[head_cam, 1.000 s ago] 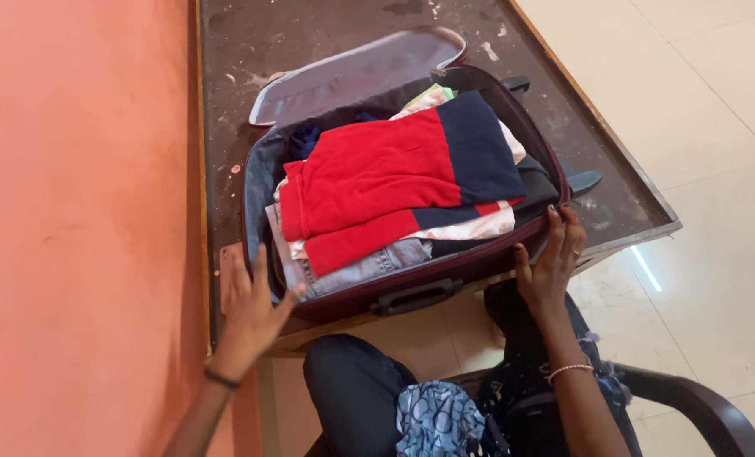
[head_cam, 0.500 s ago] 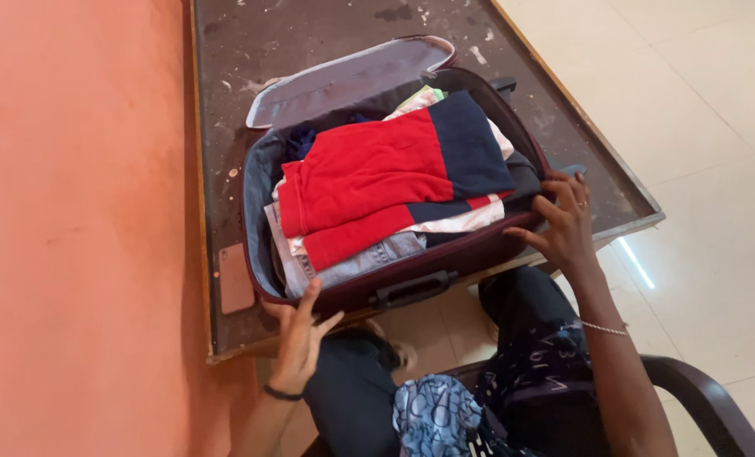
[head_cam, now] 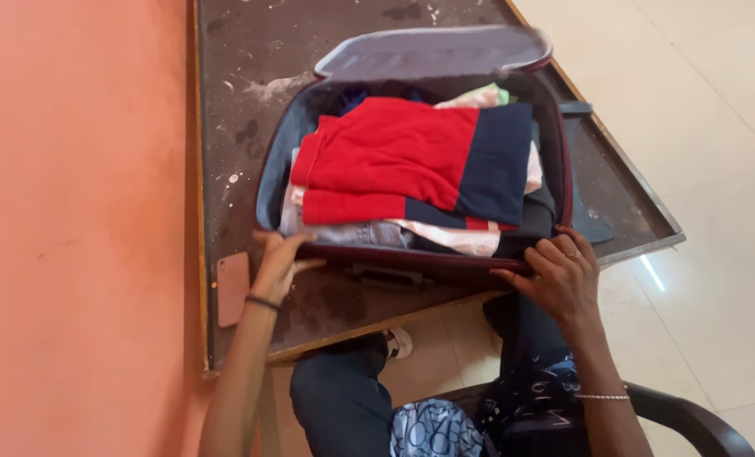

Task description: The person unzips a suitcase, removes two shirts, and fastens the buttons on one of them.

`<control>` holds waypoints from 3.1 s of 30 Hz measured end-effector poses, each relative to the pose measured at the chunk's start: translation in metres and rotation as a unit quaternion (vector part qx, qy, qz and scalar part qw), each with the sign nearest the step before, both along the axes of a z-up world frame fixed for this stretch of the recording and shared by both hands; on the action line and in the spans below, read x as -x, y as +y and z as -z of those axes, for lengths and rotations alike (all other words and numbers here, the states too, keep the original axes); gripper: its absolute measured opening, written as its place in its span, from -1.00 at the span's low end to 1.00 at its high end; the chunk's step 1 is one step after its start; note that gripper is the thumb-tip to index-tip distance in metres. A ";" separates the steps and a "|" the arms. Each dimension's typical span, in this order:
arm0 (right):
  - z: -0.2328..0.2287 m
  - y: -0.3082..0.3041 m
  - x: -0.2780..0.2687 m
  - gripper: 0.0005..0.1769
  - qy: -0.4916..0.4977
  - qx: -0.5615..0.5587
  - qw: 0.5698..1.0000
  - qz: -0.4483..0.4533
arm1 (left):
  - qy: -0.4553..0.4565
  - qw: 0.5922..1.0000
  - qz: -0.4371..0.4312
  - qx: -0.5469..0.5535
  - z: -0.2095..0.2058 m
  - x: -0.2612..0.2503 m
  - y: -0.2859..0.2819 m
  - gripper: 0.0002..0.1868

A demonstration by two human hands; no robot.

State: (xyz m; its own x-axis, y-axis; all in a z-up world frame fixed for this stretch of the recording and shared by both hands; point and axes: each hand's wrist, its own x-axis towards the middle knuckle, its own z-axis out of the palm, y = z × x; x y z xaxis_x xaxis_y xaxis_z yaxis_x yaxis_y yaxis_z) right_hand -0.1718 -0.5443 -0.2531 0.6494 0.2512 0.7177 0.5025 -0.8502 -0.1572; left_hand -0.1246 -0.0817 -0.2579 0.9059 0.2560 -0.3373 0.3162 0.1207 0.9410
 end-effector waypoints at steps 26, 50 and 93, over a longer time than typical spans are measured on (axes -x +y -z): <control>-0.035 0.022 -0.069 -0.55 0.019 -0.125 0.980 -0.153 | -0.198 0.942 -0.022 -0.270 0.057 -0.098 -0.130 0.18; -0.002 -0.068 -0.158 -0.10 0.066 0.091 0.992 -0.062 | -0.114 0.965 0.136 -0.194 0.028 -0.121 -0.159 0.19; 0.033 -0.134 -0.111 -0.57 0.062 0.013 0.994 0.094 | -0.225 0.947 0.180 -0.139 0.071 -0.152 -0.226 0.04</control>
State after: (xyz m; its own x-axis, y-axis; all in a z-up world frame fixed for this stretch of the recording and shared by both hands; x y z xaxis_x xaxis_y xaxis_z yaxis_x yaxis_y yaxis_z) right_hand -0.0610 -0.6782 -0.2859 0.7693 0.1348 0.6245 0.3129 -0.9317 -0.1844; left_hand 0.0272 -0.3080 -0.3290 0.9875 -0.0737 0.1392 -0.1511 -0.1916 0.9698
